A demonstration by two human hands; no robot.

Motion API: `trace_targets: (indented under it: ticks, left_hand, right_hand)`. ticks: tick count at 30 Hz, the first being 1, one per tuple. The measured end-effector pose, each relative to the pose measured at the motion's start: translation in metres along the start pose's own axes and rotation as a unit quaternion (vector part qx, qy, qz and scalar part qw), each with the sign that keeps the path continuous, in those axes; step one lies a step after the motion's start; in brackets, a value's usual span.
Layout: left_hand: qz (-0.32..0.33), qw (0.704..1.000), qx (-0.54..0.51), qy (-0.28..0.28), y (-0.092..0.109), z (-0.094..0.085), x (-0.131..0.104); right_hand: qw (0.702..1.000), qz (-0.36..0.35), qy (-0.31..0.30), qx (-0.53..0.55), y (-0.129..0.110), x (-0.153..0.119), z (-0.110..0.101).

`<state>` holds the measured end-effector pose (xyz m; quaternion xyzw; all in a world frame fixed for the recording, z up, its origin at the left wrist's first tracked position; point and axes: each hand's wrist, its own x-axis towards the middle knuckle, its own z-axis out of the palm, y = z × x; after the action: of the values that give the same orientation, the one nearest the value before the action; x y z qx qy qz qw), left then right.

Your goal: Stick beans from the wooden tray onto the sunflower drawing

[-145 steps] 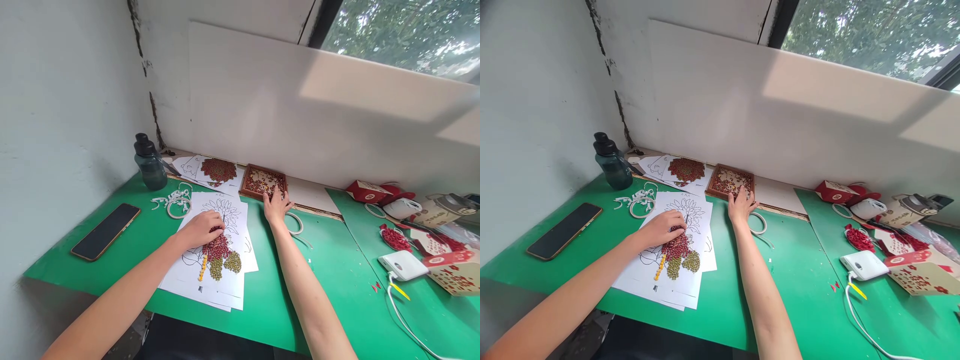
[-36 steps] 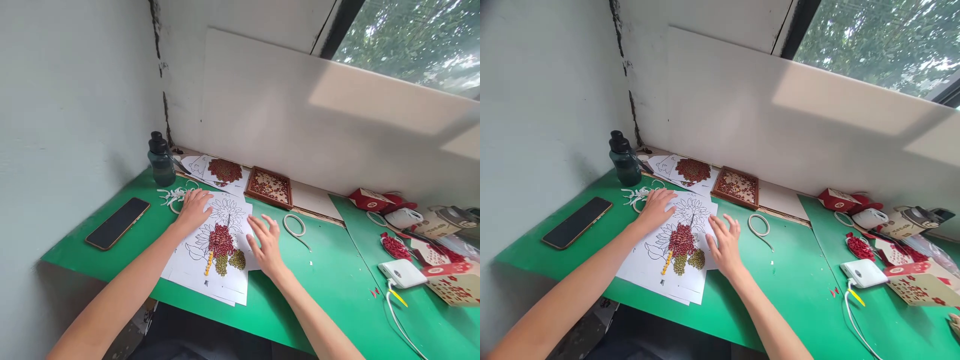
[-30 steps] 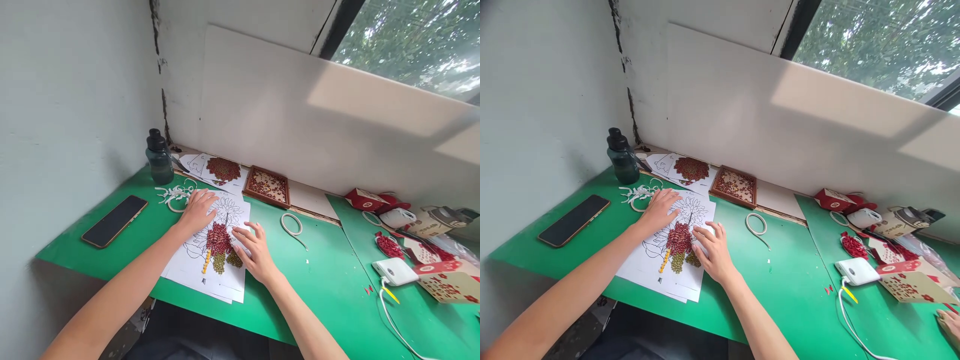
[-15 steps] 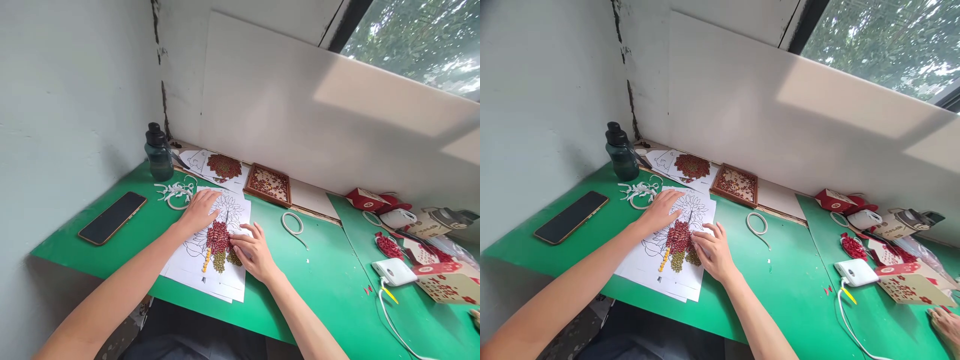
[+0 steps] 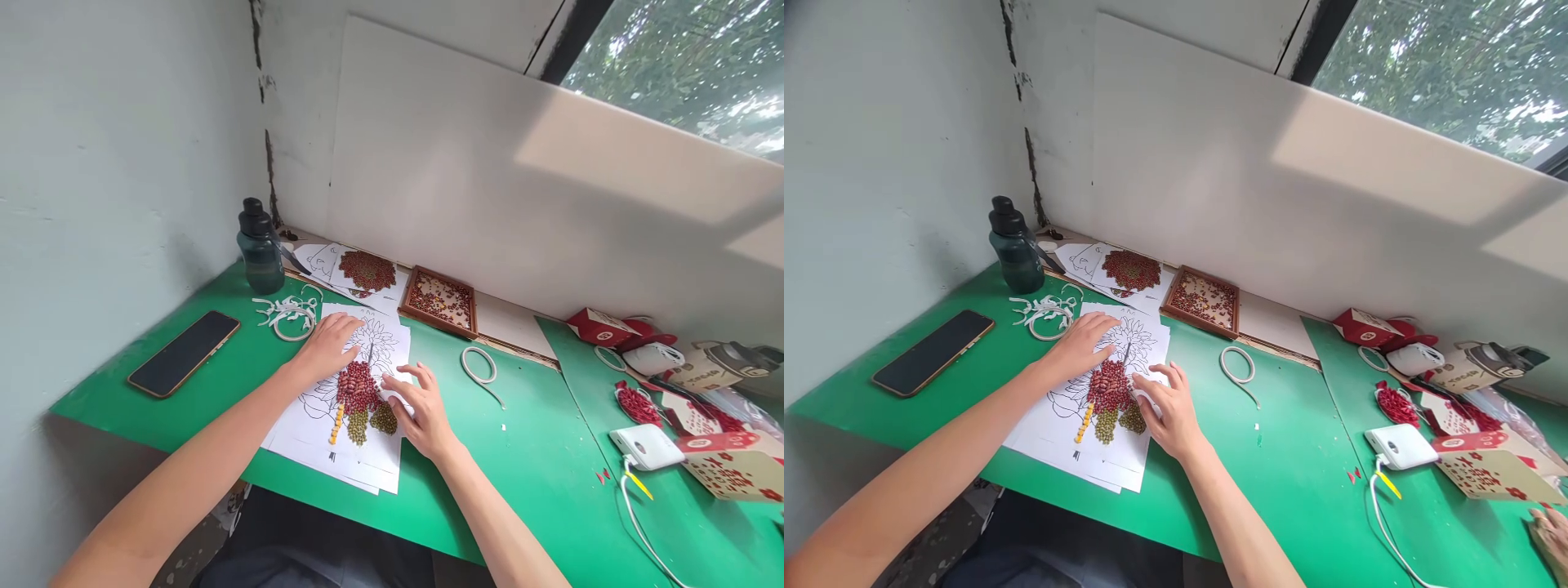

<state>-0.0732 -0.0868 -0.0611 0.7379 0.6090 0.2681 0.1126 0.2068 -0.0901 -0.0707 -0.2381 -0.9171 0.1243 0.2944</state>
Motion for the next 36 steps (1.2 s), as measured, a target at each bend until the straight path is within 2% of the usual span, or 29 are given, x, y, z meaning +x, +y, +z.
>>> trace_targets:
  ticks: [3,6,10,14,18,23,28,32,36]
  left_hand:
    - [0.005,1.0,0.001,-0.012,0.0,0.0,0.0]
    - [0.002,1.0,0.002,-0.027,0.001,0.001,-0.002]
    - [0.006,0.999,-0.001,-0.04,0.002,0.001,-0.003]
    - [0.007,0.999,-0.005,-0.05,0.002,0.0,-0.003]
    - [0.011,0.998,-0.001,-0.064,0.003,0.0,-0.002]
    - [0.02,0.996,0.002,-0.081,0.002,0.0,-0.003]
    - [0.028,0.995,0.0,-0.1,0.002,0.002,-0.005]
    - [0.034,0.995,0.001,-0.097,-0.001,0.006,-0.005]
    - [0.038,0.995,-0.001,-0.089,-0.003,0.007,-0.005]
  right_hand:
    - [1.0,-0.015,-0.016,-0.005,-0.003,0.0,-0.001]
    - [1.0,-0.01,0.002,-0.013,-0.004,0.0,-0.001]
    - [1.0,-0.005,-0.026,-0.014,-0.004,0.0,-0.001]
    - [0.999,0.002,0.007,-0.033,-0.004,0.0,-0.002]
    - [0.999,-0.006,-0.028,-0.015,-0.005,0.0,-0.001]
    - [0.998,0.026,0.049,-0.028,0.002,0.0,-0.002]
    - [0.998,0.048,0.029,-0.009,0.008,-0.001,-0.003]
    - [0.992,0.074,0.099,-0.025,0.011,-0.002,-0.002]
    - [0.991,0.096,0.09,-0.037,0.017,-0.004,0.001]
